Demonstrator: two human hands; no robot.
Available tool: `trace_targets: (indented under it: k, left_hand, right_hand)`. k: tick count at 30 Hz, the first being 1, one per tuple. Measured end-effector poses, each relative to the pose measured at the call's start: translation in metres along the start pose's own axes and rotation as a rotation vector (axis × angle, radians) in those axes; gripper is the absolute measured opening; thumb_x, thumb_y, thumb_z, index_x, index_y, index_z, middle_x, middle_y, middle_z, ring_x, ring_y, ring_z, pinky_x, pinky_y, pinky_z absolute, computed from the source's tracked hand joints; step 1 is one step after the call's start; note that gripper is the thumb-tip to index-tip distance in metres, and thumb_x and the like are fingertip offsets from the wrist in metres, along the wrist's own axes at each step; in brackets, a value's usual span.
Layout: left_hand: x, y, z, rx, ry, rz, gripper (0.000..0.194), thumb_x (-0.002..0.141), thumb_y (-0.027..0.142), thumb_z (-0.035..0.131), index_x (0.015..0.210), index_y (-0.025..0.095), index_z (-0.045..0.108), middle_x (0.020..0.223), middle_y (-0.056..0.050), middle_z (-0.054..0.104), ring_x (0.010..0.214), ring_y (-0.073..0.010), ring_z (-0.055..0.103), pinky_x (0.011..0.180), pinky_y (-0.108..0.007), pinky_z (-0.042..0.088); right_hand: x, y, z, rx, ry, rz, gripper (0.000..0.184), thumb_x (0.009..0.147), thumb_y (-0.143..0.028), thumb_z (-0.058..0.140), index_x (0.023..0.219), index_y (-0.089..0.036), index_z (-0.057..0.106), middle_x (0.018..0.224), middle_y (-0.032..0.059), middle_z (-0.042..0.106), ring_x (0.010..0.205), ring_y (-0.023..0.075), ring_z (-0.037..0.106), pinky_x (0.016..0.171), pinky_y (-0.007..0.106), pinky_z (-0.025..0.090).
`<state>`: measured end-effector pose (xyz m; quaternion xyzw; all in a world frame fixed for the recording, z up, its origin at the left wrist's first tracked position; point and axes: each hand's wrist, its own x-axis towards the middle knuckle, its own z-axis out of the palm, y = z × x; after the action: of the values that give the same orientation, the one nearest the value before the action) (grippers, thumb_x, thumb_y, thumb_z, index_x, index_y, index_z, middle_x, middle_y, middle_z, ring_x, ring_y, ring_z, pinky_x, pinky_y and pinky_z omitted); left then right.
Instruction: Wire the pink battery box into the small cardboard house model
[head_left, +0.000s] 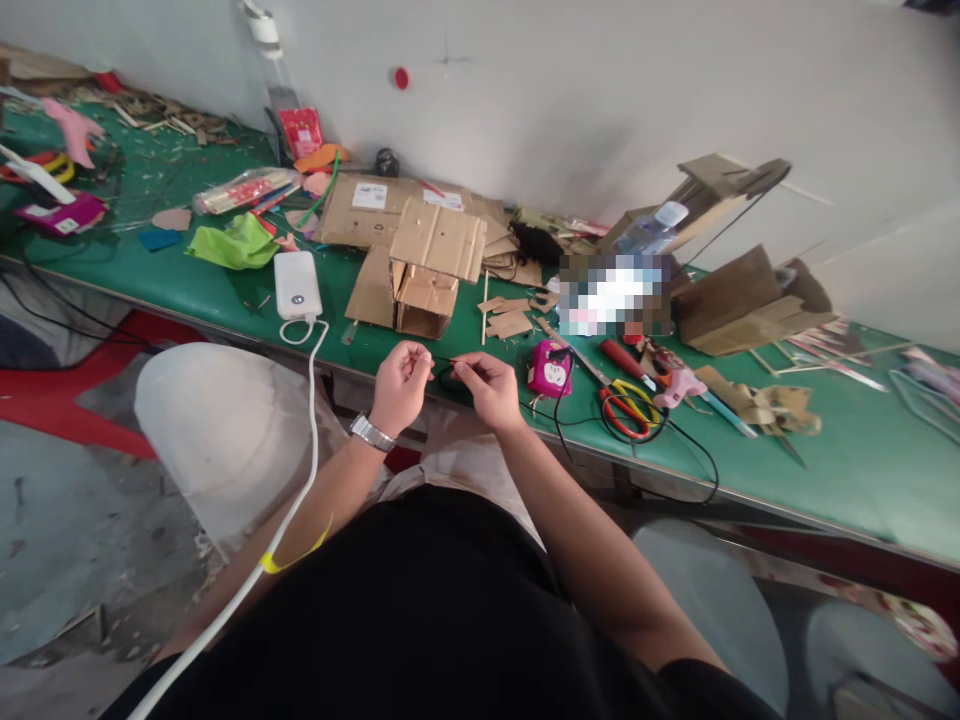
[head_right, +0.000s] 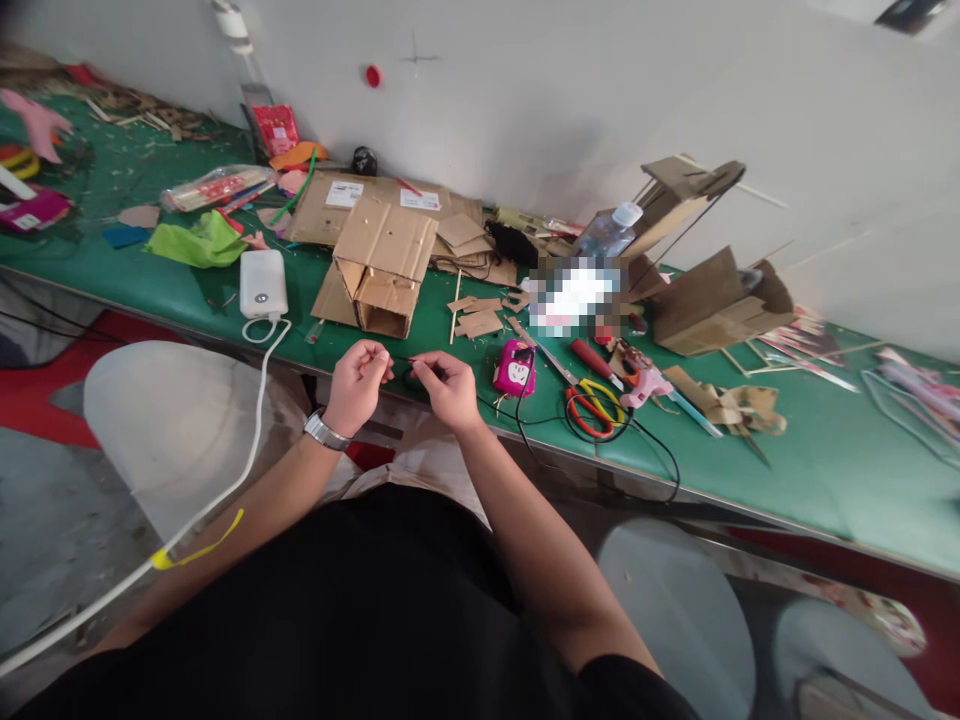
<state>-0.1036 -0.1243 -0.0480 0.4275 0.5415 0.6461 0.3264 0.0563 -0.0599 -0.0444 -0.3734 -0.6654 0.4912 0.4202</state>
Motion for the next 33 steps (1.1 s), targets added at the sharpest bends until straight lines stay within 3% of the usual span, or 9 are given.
trace_targets:
  k: [7,14,21,33]
  left_hand:
    - [0.000,-0.001,0.000,-0.023,0.024,-0.008,0.024,0.099,0.041,0.063,0.088,0.020,0.060,0.079,-0.001,0.069,0.066,-0.0123,0.065,0.062,-0.024,0.051]
    - [-0.007,0.008,0.002,0.089,-0.097,0.079,0.029,0.101,0.046,0.063,0.094,0.019,0.071,0.083,-0.004,0.074,0.075,-0.0156,0.067,0.069,-0.027,0.053]
    - [-0.004,0.010,0.001,0.067,-0.062,0.053,0.029,0.095,0.047,0.072,0.092,0.019,0.077,0.083,-0.006,0.078,0.075,-0.0175,0.070,0.068,-0.028,0.055]
    - [0.001,0.006,-0.001,-0.071,-0.027,-0.028,0.034,0.090,0.052,0.076,0.093,0.018,0.078,0.089,-0.007,0.079,0.074,-0.0152,0.069,0.070,-0.028,0.057]
  right_hand:
    - [0.001,0.001,0.000,0.033,0.024,0.010,0.034,0.087,-0.054,0.077,0.092,-0.020,0.079,0.078,0.0043,0.077,0.072,0.0183,0.069,0.071,0.032,0.054]
    - [-0.001,0.001,0.000,-0.009,0.002,-0.025,0.036,0.088,-0.056,0.077,0.094,-0.021,0.080,0.083,0.0055,0.079,0.074,0.0190,0.070,0.070,0.032,0.055]
    - [-0.003,-0.004,0.001,-0.112,-0.035,-0.085,0.030,0.091,-0.048,0.074,0.093,-0.019,0.081,0.084,0.0060,0.080,0.074,0.0189,0.069,0.069,0.032,0.052]
    - [-0.004,-0.007,0.002,-0.134,-0.073,-0.075,0.030,0.090,-0.050,0.074,0.083,-0.020,0.078,0.080,0.0048,0.079,0.074,0.0195,0.069,0.072,0.033,0.054]
